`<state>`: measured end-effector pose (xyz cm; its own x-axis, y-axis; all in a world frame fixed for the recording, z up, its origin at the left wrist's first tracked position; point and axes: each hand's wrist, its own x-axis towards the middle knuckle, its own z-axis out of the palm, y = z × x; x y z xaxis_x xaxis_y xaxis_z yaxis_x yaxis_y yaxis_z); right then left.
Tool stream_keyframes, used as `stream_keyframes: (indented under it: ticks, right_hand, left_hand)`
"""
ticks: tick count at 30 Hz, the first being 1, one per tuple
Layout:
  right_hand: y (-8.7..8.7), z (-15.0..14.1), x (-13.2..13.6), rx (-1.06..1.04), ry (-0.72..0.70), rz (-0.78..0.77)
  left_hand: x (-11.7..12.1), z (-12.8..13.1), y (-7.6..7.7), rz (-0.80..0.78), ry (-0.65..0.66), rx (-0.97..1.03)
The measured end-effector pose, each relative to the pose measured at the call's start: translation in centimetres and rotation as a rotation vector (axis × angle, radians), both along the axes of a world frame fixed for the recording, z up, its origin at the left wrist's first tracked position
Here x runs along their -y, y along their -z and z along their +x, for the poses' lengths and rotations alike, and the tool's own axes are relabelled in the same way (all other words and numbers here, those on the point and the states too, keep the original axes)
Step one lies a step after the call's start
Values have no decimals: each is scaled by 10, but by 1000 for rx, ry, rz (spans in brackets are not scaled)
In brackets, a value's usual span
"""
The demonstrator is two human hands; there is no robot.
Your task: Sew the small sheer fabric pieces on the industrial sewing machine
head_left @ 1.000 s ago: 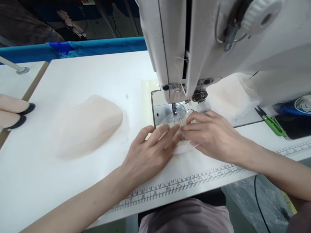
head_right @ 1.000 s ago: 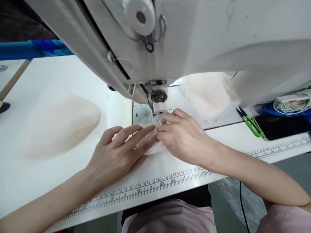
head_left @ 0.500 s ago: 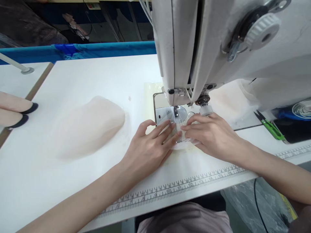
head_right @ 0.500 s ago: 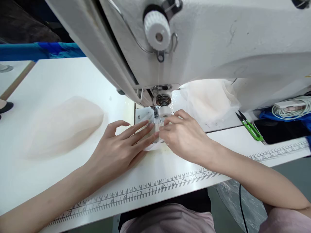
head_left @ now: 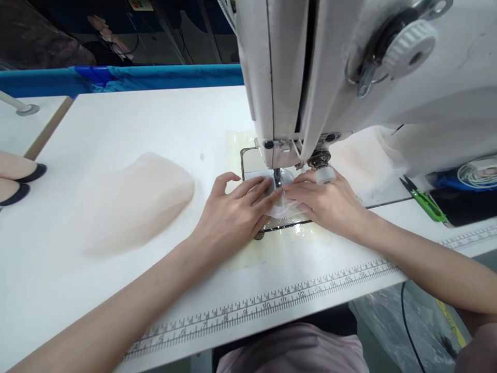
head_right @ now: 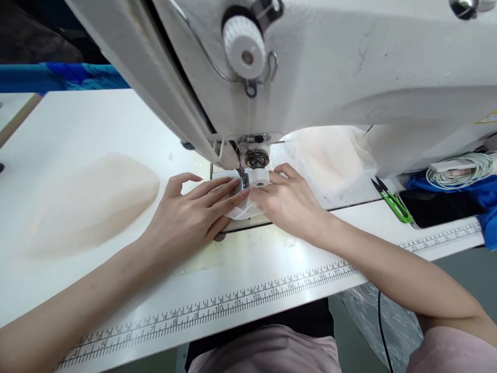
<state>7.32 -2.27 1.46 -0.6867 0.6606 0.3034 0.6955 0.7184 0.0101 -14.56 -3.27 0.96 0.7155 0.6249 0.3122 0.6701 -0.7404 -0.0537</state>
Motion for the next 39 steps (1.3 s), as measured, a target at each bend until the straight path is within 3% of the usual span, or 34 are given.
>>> stream_keyframes:
  ticks: [3, 6, 12, 16, 20, 23, 28, 35, 39]
  right_hand:
    - [0, -1, 1, -16, -14, 17]
    - [-2, -2, 2, -93, -20, -48]
    - [-5, -1, -1, -291, 156, -273]
    - [-6, 0, 3, -301, 60, -265]
    - [-6, -1, 12, -142, -47, -59]
    - [-5, -2, 16, -44, -80, 55]
    - [-4, -1, 17, -54, -92, 133]
    - [-1, -1, 13, -23, -77, 120]
    - [3, -2, 6, -25, -48, 93]
  left_hand:
    - [1, 2, 3, -46, -27, 85]
    - [-2, 5, 3, -193, -72, 214]
    - [-12, 5, -3, -508, -144, 400]
    - [-7, 3, -1, -352, -78, 316]
    - [11, 1, 0, -26, 21, 111]
    - [23, 0, -4, 86, 58, -40]
    - [26, -1, -6, 119, 66, -92]
    - [21, -1, 1, -20, 22, 28]
    - [12, -1, -1, 6, 9, -56]
